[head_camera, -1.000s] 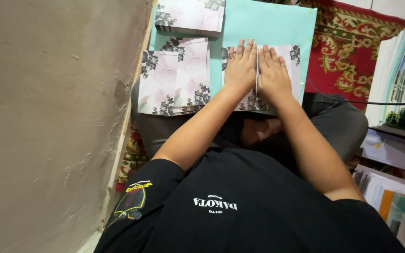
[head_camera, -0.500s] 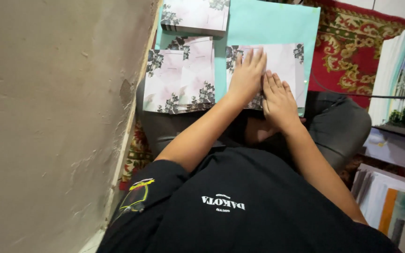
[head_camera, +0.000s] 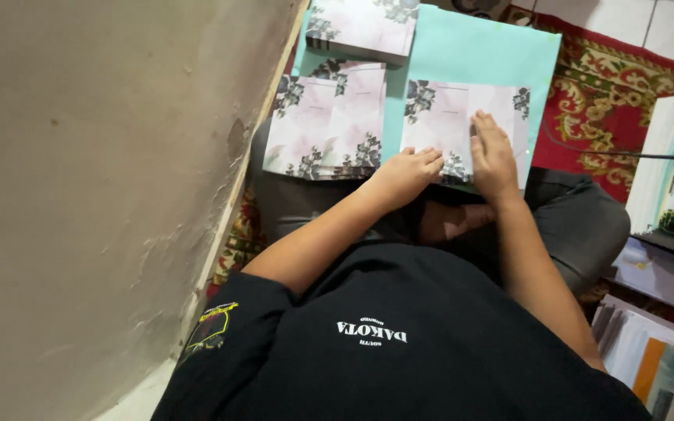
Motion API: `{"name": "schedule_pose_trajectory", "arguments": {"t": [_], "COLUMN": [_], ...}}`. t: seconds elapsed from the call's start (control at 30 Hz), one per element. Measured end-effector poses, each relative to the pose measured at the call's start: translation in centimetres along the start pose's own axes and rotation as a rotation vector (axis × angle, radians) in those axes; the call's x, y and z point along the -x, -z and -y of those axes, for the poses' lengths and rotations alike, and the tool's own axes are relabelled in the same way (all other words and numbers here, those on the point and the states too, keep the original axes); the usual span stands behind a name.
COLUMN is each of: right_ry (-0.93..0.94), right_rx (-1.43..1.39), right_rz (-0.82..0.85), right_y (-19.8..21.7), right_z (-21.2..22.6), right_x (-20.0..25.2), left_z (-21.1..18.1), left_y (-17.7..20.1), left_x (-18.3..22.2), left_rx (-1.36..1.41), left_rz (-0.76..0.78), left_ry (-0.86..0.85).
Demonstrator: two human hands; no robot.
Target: Folding printed paper sheets into booklets and stacking them on a flat surface.
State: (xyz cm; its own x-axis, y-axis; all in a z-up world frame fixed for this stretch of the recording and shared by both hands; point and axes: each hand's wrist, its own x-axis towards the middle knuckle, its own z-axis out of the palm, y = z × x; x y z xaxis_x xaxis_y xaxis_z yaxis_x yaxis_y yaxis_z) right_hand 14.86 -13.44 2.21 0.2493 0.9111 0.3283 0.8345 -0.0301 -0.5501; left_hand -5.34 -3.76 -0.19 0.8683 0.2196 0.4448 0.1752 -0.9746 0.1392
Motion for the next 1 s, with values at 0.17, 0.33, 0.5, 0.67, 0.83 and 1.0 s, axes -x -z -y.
{"name": "schedule_pose_trajectory", "arguments": {"t": [0.17,0.33,0.5,0.67,0.83,1.0], "right_ry": [-0.039,-0.334,-0.351,-0.443,-0.3,-0.352], "right_rx": [0.01,-0.477,-1.161,-0.935,-0.443,-0.647], "right_rz": [-0.171,0.08,0.106,0.048,-0.129,0.081], "right_y": [2.5,2.0,-0.9,-7.0,-11.2,-12.2], "right_z": [3.5,6.6,11.6,14.1,16.8,20.8], "right_x": [0.3,0.5,-2.6,-6.7,-7.7,-9.6], "left_z": [-1.2,-3.3,-0.8,8.9,16.8,13.4], "left_y": [3.9,12.9,17.5,18.4,10.4,14.1], "left_x": [0.7,2.1,5.2,9.8,15.2,12.2], "left_rx": [-0.055,0.044,0.222,0.067,0.335,0.613], "left_rz": [-0.295,-0.569,-0.626,-0.598,-0.44,-0.198], "left_ry": [-0.008,-0.071,-0.03,0.596,1.104,1.132]}}
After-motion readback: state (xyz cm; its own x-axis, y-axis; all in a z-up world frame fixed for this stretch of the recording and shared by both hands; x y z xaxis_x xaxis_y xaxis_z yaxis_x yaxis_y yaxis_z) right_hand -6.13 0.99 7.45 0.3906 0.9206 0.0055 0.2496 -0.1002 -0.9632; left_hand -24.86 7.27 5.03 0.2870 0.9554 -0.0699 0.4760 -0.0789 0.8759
